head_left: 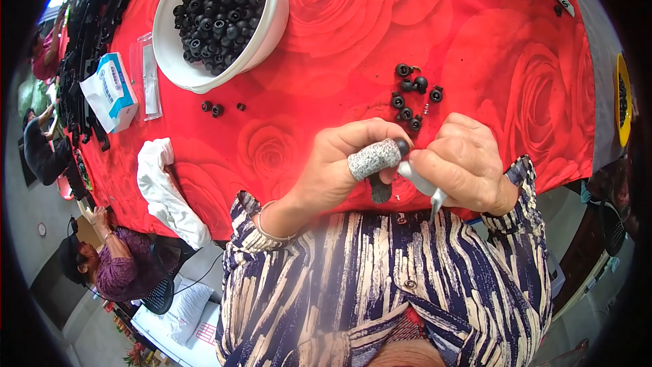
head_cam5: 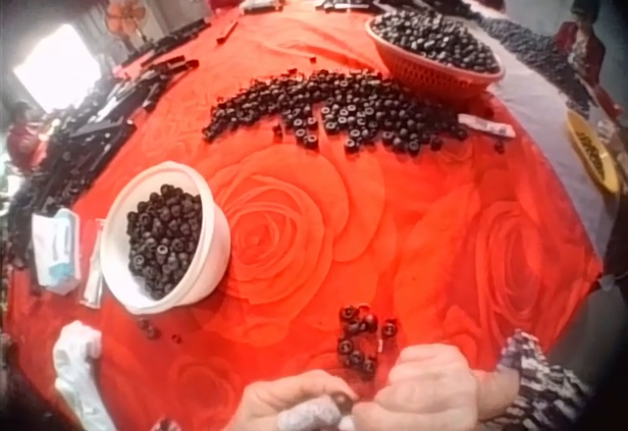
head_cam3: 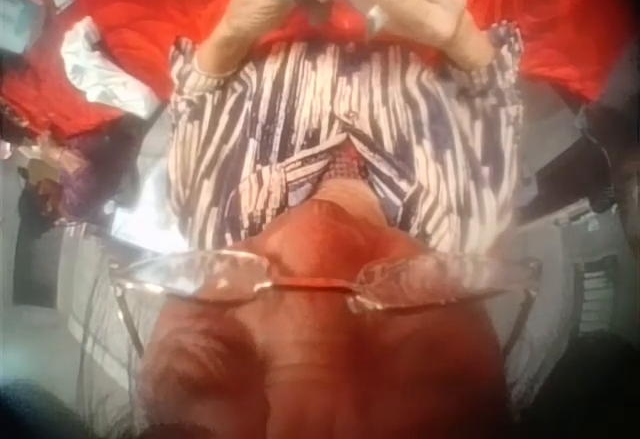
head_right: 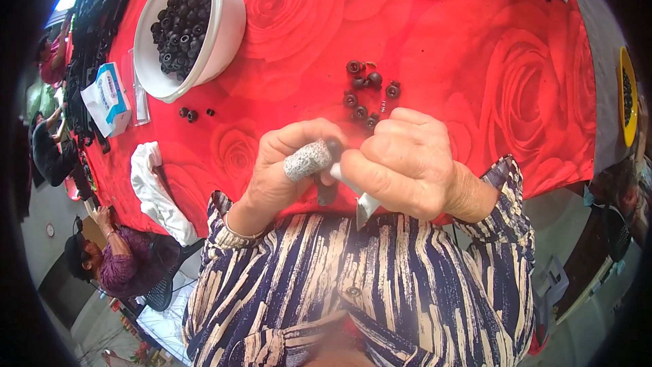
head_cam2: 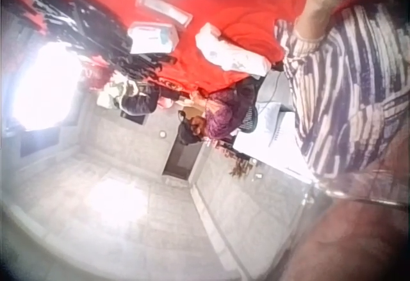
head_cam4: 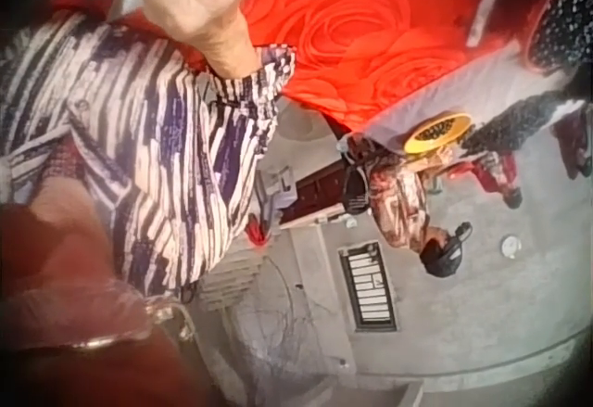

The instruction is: The person picks up plastic cord locks, trims excess material from each piece with a small blade, and places them onto the table.

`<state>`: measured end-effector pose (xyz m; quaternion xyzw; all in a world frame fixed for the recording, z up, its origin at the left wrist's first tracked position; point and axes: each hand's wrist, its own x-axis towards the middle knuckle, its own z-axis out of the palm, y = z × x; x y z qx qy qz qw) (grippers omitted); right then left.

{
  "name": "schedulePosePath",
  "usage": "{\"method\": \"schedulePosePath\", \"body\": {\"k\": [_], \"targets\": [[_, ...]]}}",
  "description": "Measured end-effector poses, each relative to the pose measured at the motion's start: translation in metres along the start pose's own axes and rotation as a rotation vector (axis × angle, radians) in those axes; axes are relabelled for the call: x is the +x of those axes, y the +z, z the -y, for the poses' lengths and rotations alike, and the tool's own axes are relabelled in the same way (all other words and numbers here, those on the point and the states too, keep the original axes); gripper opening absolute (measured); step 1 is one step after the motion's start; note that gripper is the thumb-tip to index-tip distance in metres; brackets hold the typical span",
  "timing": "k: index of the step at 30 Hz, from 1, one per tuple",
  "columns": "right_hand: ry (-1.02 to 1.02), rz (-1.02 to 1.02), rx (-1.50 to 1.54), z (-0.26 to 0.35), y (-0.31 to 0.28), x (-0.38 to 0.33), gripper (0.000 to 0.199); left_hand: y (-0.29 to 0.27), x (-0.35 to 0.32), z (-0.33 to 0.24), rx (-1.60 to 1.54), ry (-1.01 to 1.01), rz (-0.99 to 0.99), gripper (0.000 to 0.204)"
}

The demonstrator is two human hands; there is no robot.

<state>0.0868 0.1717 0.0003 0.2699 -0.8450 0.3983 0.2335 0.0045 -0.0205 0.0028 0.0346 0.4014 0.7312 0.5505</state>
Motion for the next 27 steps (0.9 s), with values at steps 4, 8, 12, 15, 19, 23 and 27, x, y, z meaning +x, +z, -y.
{"method": "schedulePosePath", "body": {"k": [4,8,12,15,19,23,27], "targets": [[0.342,-0.042,0.266,0.002,0.001,0.007,0.048,0.001,0.0,-0.006,0.082,0.035,-0.008,0.018],[0.552,-0.01,0.516,-0.003,-0.004,0.004,0.032,-0.004,-0.001,-0.004,0.038,0.051,0.023,0.019],[0.615,0.053,0.382,0.001,-0.004,0.009,0.024,-0.006,-0.002,-0.002,-0.069,0.024,0.005,0.022],[0.582,0.049,0.315,-0.001,-0.002,0.006,0.023,-0.008,0.001,0.0,-0.077,-0.006,0.024,0.024],[0.584,0.058,0.29,-0.001,0.002,0.007,0.022,-0.012,0.001,0.005,-0.078,0.038,0.021,0.024],[0.603,0.054,0.277,-0.001,0.003,0.005,0.022,-0.013,0.003,0.008,-0.077,0.047,0.033,0.025],[0.594,0.061,0.288,-0.001,0.002,0.006,0.022,-0.013,0.002,0.006,-0.055,0.055,0.034,0.026]]}}
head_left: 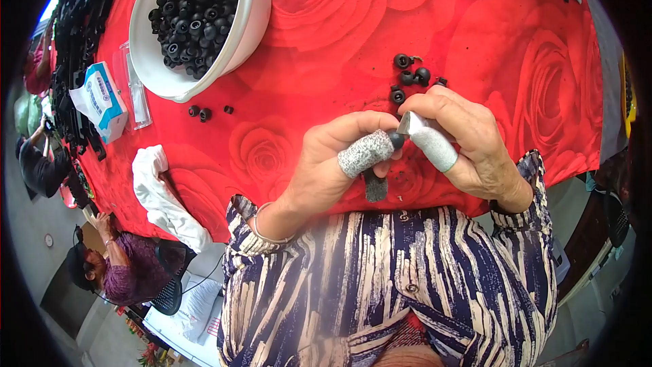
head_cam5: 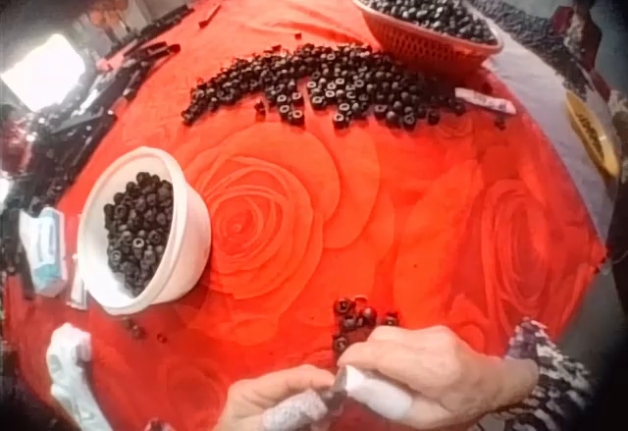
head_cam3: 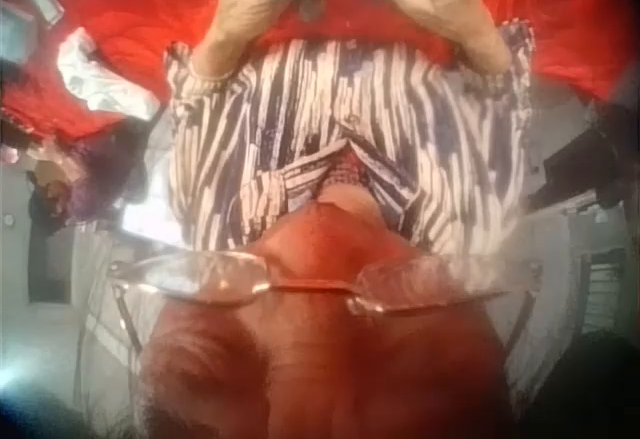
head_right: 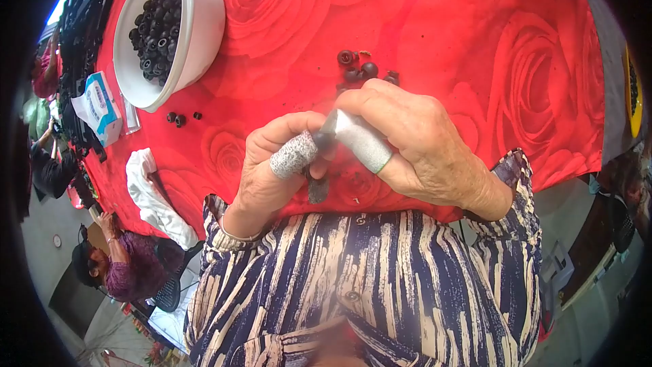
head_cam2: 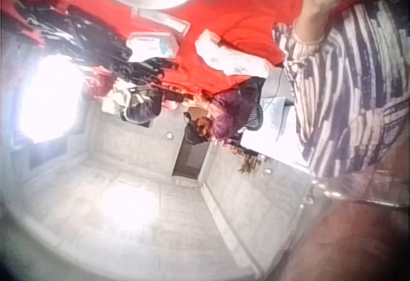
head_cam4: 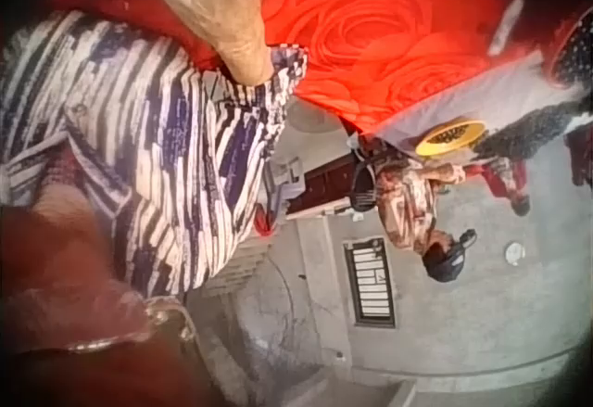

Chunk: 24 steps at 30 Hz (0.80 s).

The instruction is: The person picks up plastic cord locks, trims excess material from each piece with a small blade, and places them onto the table.

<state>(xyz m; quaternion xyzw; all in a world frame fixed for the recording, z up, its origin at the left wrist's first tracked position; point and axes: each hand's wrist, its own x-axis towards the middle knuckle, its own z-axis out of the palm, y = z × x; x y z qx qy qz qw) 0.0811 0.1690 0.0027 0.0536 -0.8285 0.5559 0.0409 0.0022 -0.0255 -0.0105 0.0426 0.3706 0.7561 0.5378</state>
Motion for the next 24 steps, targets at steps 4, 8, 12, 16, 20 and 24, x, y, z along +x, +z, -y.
{"method": "schedulePosePath", "body": {"k": [4,8,12,16,20,24], "targets": [[0.002,-0.002,0.017,-0.0017,0.001,-0.0002,0.022,-0.001,0.0007,0.0012,0.005,0.005,-0.008,0.025],[-0.014,-0.002,0.02,-0.0034,0.0016,-0.0004,0.021,-0.0029,0.0023,0.0036,-0.003,0.016,0.013,0.025],[-0.028,-0.01,0.004,-0.0038,0.0021,-0.0003,0.021,-0.0027,0.0019,0.0016,0.025,0.005,0.005,0.025],[-0.007,0.001,0.003,-0.0032,0.002,0.0001,0.021,-0.0034,0.0015,0.0026,0.021,0.014,-0.006,0.025],[-0.002,0.002,-0.005,-0.0022,0.0006,0.0002,0.022,-0.0036,0.0022,0.0017,0.03,0.009,0.0,0.025],[-0.009,-0.004,0.012,-0.0044,0.0031,-0.0001,0.021,-0.0044,0.0012,0.0009,0.038,0.012,0.004,0.025]]}}
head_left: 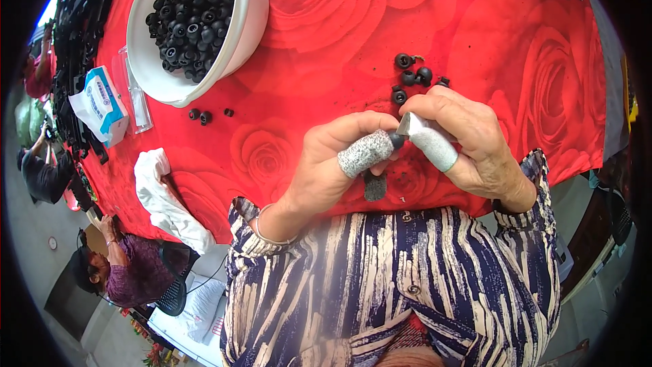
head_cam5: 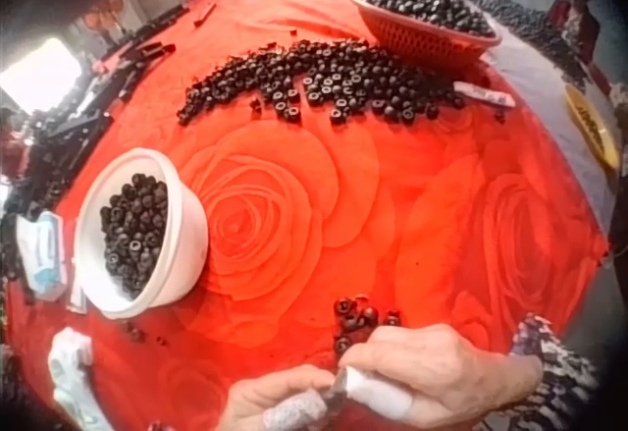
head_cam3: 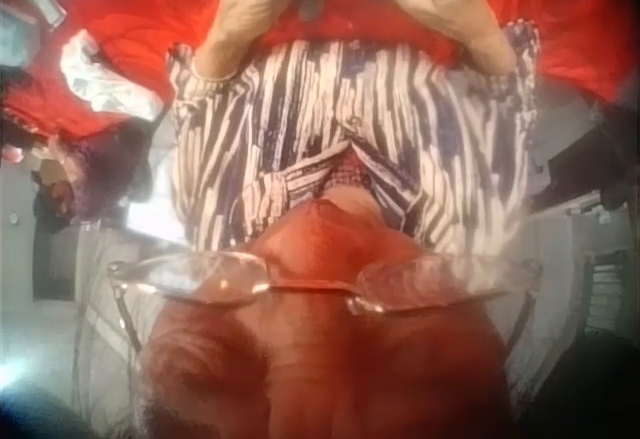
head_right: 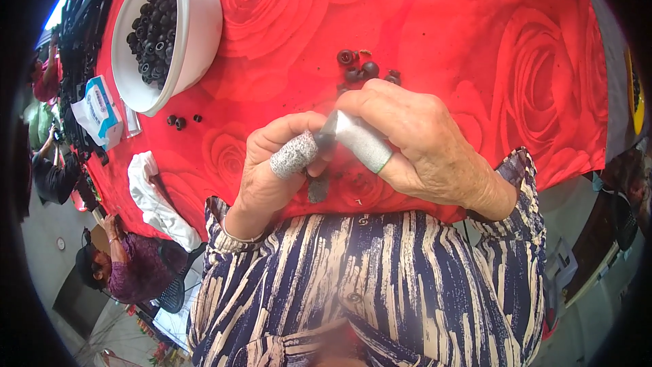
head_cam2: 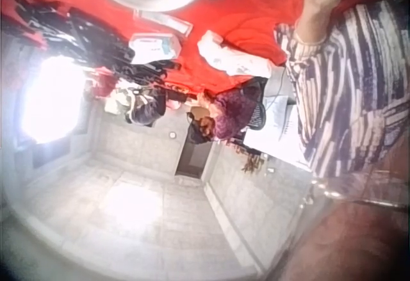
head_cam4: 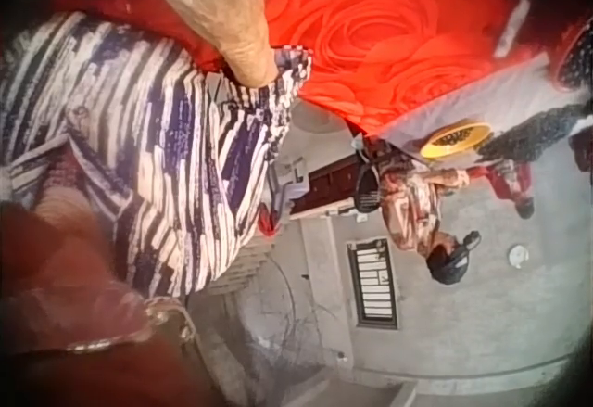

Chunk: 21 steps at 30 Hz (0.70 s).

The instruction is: The person picks up plastic cord locks, trims excess material from each piece with a small blade, and places them onto the table.

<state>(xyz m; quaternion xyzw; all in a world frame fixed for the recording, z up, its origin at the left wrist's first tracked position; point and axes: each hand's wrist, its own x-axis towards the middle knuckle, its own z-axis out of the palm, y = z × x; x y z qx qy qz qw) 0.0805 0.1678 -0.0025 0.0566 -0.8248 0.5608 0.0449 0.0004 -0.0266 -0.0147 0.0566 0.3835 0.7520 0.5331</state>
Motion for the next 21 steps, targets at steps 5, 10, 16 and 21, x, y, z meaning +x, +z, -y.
{"method": "schedulePosePath", "body": {"k": [5,10,16,21], "targets": [[0.015,0.002,0.0,0.0008,-0.0012,-0.0004,0.021,-0.0009,0.0011,0.0016,-0.04,-0.007,0.004,0.025],[0.024,0.01,0.014,-0.0001,-0.0016,-0.0005,0.021,-0.0027,0.0019,0.0032,-0.066,-0.027,-0.014,0.025],[0.023,0.011,-0.007,-0.0003,-0.0006,-0.0008,0.021,-0.001,0.0013,0.0023,-0.061,-0.013,-0.038,0.026],[0.033,0.003,-0.017,-0.002,0.0,-0.0027,0.021,-0.0011,0.0026,0.0034,-0.078,-0.016,-0.043,0.027]]}}
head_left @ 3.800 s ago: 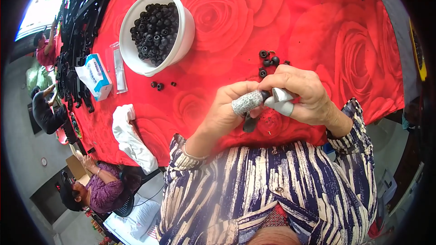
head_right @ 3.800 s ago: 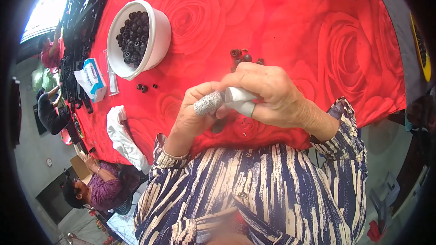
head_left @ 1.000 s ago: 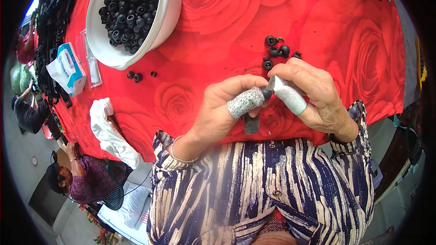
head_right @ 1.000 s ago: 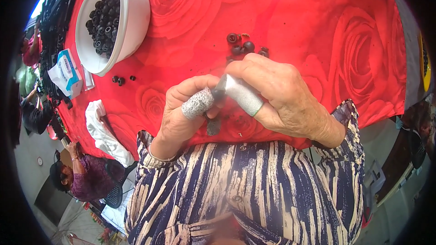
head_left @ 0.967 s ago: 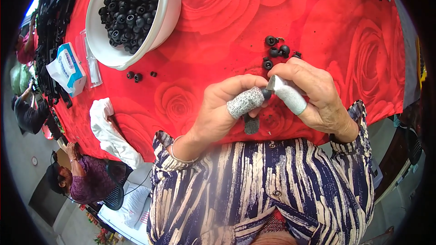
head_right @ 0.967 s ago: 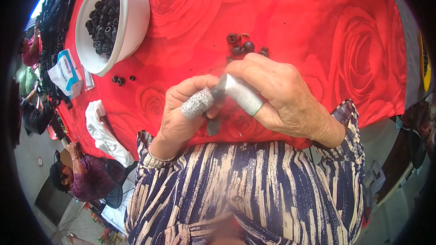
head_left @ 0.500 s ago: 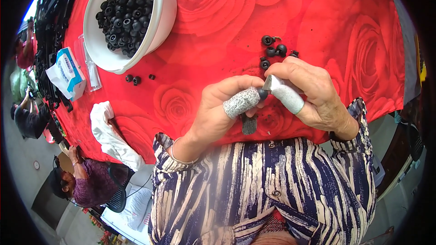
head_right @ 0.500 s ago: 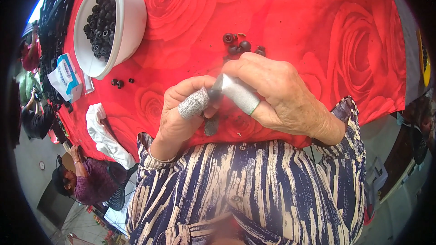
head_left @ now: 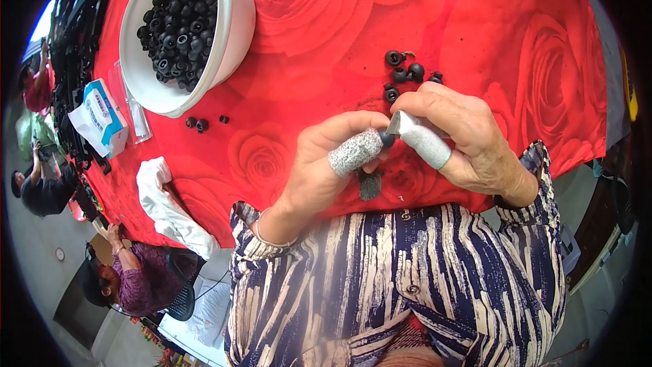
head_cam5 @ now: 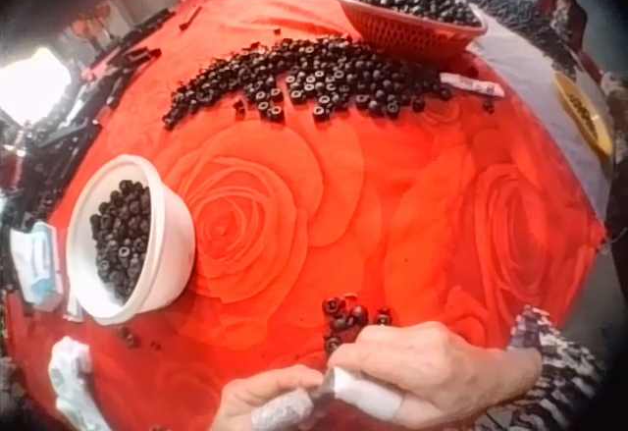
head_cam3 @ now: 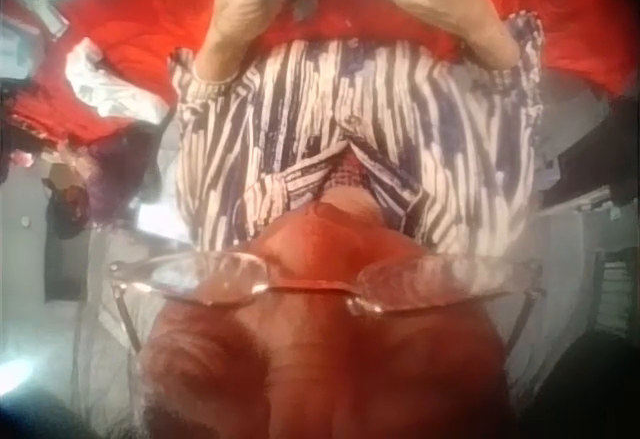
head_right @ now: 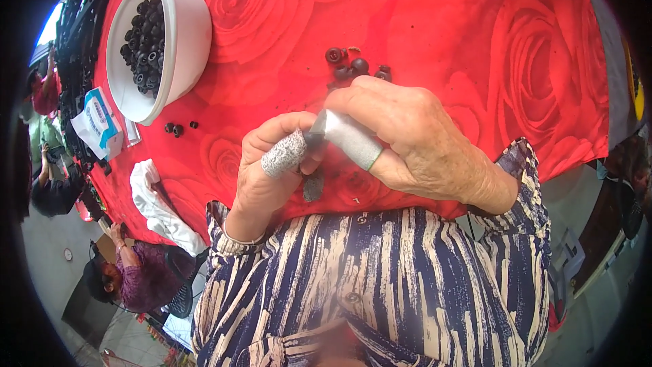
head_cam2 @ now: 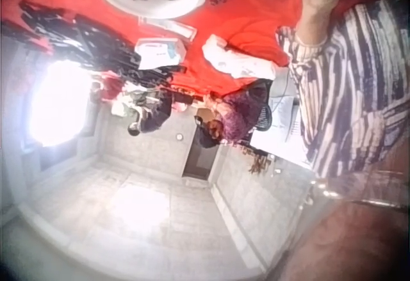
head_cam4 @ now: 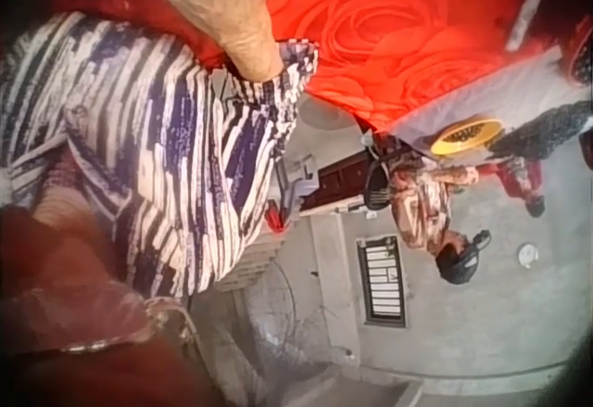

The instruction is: The person picks up plastic cord locks, trims excess material from each piece with a small blade, and places them onto the table.

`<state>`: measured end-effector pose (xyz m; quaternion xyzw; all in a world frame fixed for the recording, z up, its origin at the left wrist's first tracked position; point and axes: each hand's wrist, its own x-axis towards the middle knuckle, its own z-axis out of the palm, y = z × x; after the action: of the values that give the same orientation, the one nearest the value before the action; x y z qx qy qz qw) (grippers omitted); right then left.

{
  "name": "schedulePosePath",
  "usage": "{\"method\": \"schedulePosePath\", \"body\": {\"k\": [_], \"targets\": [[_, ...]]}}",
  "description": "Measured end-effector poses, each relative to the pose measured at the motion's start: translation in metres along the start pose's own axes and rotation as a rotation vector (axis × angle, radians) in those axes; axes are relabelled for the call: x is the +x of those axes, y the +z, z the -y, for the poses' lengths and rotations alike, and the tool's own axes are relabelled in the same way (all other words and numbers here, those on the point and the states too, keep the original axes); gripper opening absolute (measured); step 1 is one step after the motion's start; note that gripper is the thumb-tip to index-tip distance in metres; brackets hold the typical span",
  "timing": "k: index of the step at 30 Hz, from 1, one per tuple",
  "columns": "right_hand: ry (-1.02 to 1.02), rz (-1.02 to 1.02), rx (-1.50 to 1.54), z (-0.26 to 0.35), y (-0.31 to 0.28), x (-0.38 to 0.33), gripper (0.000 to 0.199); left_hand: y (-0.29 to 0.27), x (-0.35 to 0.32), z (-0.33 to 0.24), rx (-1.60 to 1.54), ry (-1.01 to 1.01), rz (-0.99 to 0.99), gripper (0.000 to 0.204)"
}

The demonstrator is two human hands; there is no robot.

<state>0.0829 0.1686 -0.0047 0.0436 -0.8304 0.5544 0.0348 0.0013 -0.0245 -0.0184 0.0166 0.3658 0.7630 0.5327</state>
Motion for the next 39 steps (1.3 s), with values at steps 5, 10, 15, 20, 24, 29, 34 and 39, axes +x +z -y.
{"method": "schedulePosePath", "body": {"k": [5,10,15,20,24,29,34,39], "targets": [[-0.024,0.0,0.012,-0.001,0.0,0.0,0.022,-0.001,-0.001,0.001,-0.01,-0.006,0.014,0.027],[-0.045,0.008,0.009,-0.004,0.0,0.0,0.022,-0.005,-0.001,0.002,-0.047,-0.031,0.047,0.028],[-0.045,0.047,0.034,-0.005,-0.003,0.001,0.02,-0.005,-0.001,0.0,-0.04,-0.089,0.029,0.027],[-0.107,0.043,0.013,-0.008,-0.001,0.003,0.022,-0.003,-0.001,0.006,-0.187,-0.123,0.044,0.026],[-0.169,0.066,-0.098,0.002,0.001,0.002,0.026,-0.005,-0.002,0.003,-0.311,-0.156,0.004,0.026],[-0.211,-0.053,-0.047,0.009,-0.009,0.006,0.029,-0.005,-0.001,0.002,-0.199,-0.042,-0.003,0.025],[-0.148,-0.137,-0.095,0.006,0.002,0.006,0.029,-0.003,-0.002,0.006,-0.187,-0.06,0.035,0.024],[-0.078,-0.07,-0.084,0.005,0.002,0.004,0.028,-0.005,0.0,0.009,-0.185,-0.038,0.06,0.027]]}}
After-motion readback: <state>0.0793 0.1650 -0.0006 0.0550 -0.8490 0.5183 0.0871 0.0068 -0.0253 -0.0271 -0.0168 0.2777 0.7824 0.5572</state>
